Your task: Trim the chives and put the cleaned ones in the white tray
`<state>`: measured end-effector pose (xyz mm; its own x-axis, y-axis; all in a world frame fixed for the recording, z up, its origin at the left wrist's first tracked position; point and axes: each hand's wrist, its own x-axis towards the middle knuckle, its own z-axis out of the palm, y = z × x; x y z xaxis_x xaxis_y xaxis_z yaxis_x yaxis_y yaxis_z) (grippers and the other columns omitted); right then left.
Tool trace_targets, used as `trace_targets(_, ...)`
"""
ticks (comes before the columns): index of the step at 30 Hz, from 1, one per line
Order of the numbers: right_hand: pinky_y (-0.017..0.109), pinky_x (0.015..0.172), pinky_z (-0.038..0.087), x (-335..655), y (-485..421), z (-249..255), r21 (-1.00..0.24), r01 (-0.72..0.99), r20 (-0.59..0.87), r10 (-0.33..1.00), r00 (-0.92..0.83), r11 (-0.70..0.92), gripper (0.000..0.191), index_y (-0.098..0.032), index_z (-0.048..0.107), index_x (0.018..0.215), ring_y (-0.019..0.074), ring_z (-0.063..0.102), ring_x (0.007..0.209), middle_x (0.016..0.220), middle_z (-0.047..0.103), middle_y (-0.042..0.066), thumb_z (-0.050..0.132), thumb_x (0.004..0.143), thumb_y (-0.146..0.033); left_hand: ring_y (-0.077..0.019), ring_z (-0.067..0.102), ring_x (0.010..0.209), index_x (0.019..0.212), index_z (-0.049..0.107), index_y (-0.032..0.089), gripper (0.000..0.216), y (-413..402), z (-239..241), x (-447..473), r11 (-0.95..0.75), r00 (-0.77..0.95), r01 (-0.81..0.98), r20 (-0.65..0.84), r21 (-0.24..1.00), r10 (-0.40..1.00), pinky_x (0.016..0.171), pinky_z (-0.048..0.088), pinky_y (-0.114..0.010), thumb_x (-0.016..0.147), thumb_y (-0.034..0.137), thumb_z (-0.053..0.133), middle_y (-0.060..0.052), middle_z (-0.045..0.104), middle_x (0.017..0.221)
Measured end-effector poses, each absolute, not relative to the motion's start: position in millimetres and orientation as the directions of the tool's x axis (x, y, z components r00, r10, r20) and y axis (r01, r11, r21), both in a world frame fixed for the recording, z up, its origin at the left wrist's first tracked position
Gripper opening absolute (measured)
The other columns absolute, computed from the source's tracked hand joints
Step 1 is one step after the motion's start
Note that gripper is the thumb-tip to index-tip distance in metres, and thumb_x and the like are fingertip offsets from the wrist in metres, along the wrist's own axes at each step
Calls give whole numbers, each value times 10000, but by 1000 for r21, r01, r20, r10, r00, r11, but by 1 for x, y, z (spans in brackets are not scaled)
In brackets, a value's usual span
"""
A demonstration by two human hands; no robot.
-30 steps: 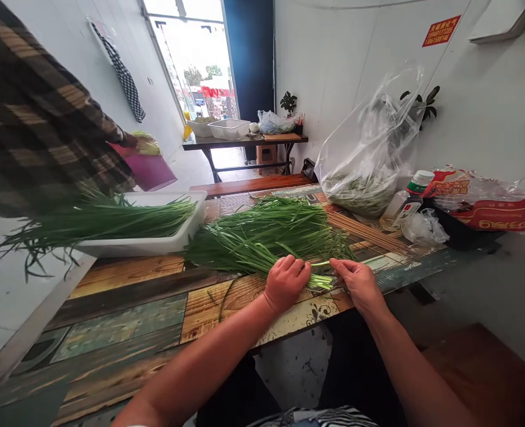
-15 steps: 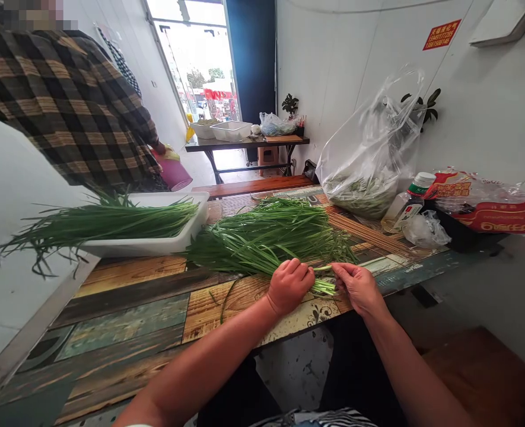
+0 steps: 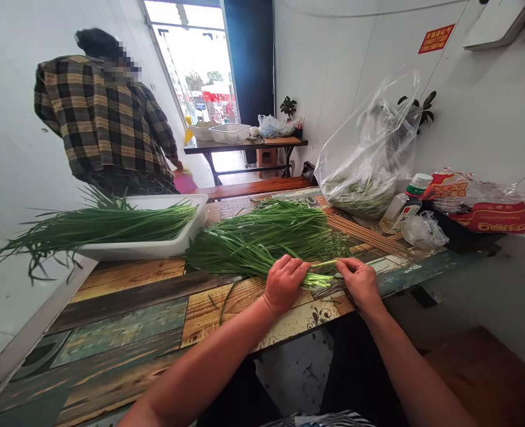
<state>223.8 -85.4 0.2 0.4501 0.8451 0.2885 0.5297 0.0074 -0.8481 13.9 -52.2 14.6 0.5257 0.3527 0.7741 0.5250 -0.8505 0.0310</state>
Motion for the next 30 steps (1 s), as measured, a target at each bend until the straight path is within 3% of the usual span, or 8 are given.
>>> trace_targets(3,299,615,420,242,-77,-1,-686,723,368,820,439,-78,435,-181,667,602,174,545,602,615,607,47,561,758,-574,-177,533,760,1027,616,142,257,-51,15,13,-855,529,518,769,43,359,708,465,-320,930,251,404,-81,638,861)
trace_targets(8,321,718,454,259,-71,6,-445,891,507,846,163,94,266,-206,692,959,205,589,787,876,620,78,519,820,-353,-174,531,779,1052,622,145,262,-51,14,12,-847,547,531,767,-8,335,720,465,-310,930,209,399,-85,641,897)
trace_targets(11,335,730,464,263,-68,9,-414,903,482,869,113,112,287,-202,701,915,215,601,795,841,624,83,451,863,-334,-166,525,762,1043,626,157,261,-53,14,12,-844,541,535,781,-32,314,701,460,-302,937,194,390,-79,639,883)
trace_targets(15,354,728,480,263,-59,15,-393,913,518,847,124,107,405,-195,624,1161,236,604,844,995,606,113,504,844,-416,-153,523,756,1019,631,179,228,-58,18,13,-854,507,518,820,-41,268,704,457,-289,927,158,424,-55,645,871)
trace_targets(18,353,787,483,258,-45,22,-393,897,551,832,55,202,362,-221,620,1167,226,604,898,1031,605,101,449,881,-363,-178,549,902,968,639,205,168,-60,22,15,-840,457,541,854,-44,250,780,461,-315,912,181,483,-65,646,993)
trace_targets(21,379,889,457,254,-22,24,-373,891,552,834,-12,260,322,-183,641,1112,240,575,1011,1055,617,107,455,870,-287,-187,548,1019,934,629,197,206,-56,22,15,-859,509,508,828,-68,236,902,429,-372,936,175,424,-67,637,1073)
trace_targets(25,396,894,446,258,0,20,-352,906,512,858,-24,235,246,-122,665,992,255,573,1004,1014,639,133,523,822,-228,-137,571,818,944,609,182,239,-52,20,14,-872,612,480,750,-98,252,797,437,-302,954,169,370,-35,647,860)
trace_targets(30,378,861,444,262,-25,35,-364,863,586,806,-80,350,192,-184,666,903,226,582,916,919,653,86,531,850,-311,-139,532,704,1068,575,190,212,-52,21,13,-847,617,519,738,-117,276,701,406,-291,952,193,397,-16,587,734)
